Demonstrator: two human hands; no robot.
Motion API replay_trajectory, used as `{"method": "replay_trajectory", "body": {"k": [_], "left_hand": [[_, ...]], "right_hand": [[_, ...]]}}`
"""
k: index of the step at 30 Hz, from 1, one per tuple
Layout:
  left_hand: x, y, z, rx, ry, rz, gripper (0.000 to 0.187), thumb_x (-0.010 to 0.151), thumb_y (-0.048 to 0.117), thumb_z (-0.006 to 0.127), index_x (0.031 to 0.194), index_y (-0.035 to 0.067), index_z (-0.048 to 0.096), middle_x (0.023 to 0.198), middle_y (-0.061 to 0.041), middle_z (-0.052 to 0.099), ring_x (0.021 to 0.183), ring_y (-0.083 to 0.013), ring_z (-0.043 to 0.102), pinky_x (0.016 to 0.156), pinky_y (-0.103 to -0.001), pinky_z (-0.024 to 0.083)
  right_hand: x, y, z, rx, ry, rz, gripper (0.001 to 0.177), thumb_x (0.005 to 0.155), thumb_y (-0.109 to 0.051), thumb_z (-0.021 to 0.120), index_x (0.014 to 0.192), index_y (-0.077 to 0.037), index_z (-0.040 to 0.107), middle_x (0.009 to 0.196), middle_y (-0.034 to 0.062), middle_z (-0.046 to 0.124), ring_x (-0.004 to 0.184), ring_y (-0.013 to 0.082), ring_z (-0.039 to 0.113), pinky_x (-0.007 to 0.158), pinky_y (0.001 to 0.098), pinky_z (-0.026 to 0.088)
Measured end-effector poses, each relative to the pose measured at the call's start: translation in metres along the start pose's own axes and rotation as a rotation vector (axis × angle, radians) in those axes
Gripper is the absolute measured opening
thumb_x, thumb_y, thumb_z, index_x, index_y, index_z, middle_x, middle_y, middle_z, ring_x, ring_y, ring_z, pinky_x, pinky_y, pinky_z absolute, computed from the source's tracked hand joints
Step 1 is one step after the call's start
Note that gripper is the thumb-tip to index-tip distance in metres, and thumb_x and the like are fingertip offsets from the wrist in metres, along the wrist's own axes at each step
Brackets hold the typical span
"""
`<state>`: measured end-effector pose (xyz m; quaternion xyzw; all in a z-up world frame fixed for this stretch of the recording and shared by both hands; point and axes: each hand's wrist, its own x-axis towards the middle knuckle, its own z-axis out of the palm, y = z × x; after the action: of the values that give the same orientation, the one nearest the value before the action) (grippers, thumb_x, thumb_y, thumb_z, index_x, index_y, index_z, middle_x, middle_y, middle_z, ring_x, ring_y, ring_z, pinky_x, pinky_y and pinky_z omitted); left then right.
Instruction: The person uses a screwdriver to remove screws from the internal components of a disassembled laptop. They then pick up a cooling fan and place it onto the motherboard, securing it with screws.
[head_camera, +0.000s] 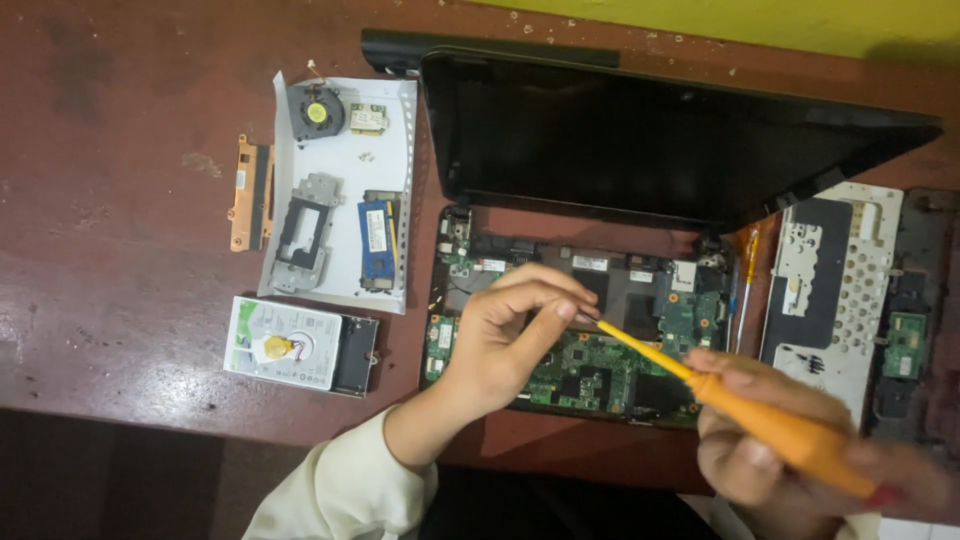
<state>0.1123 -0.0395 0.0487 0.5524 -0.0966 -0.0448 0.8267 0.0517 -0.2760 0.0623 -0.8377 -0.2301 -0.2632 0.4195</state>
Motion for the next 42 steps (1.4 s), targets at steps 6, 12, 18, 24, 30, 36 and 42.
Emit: {"method": "replay_trajectory", "body": {"k": [6,12,18,24,30,36,42], "left_hand": [[0.003,0.002,-0.001,0.016,-0.010,-0.015,0.022,0.105,0.018,0.058,0.103,0.001,0.072,0.106,-0.014,0.068,0.098,-0.0233,0.070,0.083,-0.033,0.071],[0.000,-0.006,-0.004,0.020,-0.141,0.011,0.027,0.113,0.020,0.048,0.122,0.007,0.069,0.128,-0.009,0.063,0.125,-0.0227,0.062,0.112,-0.038,0.058],[0.003,0.007,-0.003,0.712,-0.287,0.125,0.037,0.085,0.017,0.064,0.121,0.010,0.066,0.131,-0.006,0.054,0.124,-0.0276,0.046,0.110,-0.051,0.037],[-0.005,0.002,-0.002,1.204,-0.617,0.218,0.050,0.077,0.027,0.082,0.123,0.012,0.069,0.141,-0.008,0.042,0.126,-0.0381,0.039,0.088,-0.058,0.039],[-0.008,-0.006,-0.003,1.252,-0.619,0.246,0.053,0.076,0.029,0.084,0.124,0.013,0.068,0.135,-0.008,0.043,0.125,-0.0361,0.039,0.091,-0.056,0.038],[-0.010,-0.007,-0.003,1.262,-0.612,0.254,0.056,0.075,0.028,0.084,0.126,0.011,0.067,0.137,-0.008,0.043,0.125,-0.0354,0.038,0.091,-0.053,0.039],[-0.010,-0.005,-0.002,1.272,-0.603,0.272,0.053,0.077,0.025,0.081,0.126,0.011,0.067,0.136,-0.008,0.046,0.120,-0.0338,0.042,0.086,-0.052,0.041]], "right_hand": [[0.013,-0.004,0.007,0.362,-0.014,-0.145,0.037,0.103,-0.012,0.050,0.136,-0.021,0.035,0.116,0.0177,0.061,0.102,0.0447,0.075,0.086,0.0512,0.076],[-0.002,0.009,-0.006,0.214,-0.030,0.264,0.055,0.107,-0.048,0.043,0.117,0.004,0.057,0.107,0.0201,0.071,0.062,0.0112,0.075,0.037,0.0117,0.049],[-0.015,-0.008,-0.038,0.218,0.058,0.282,0.036,0.101,-0.032,0.055,0.107,0.004,0.056,0.097,0.0206,0.068,0.086,0.0346,0.079,0.078,0.0382,0.074],[-0.001,-0.032,-0.061,0.434,-0.398,0.374,0.049,0.094,-0.004,0.060,0.135,-0.025,0.042,0.119,0.0231,0.071,0.113,0.0428,0.081,0.104,0.0524,0.074],[-0.018,-0.031,-0.050,0.324,-0.366,0.371,0.043,0.100,-0.011,0.059,0.137,-0.024,0.042,0.120,0.0197,0.071,0.111,0.0394,0.080,0.100,0.0480,0.074],[-0.025,-0.020,-0.042,0.335,-0.350,0.214,0.043,0.100,-0.007,0.058,0.138,-0.014,0.038,0.119,0.0241,0.068,0.109,0.0357,0.079,0.101,0.0502,0.074],[-0.020,-0.024,-0.050,0.190,-0.562,0.137,0.068,0.097,-0.007,0.056,0.152,-0.033,0.025,0.128,0.0151,0.066,0.118,0.0305,0.077,0.078,0.0223,0.073]]}}
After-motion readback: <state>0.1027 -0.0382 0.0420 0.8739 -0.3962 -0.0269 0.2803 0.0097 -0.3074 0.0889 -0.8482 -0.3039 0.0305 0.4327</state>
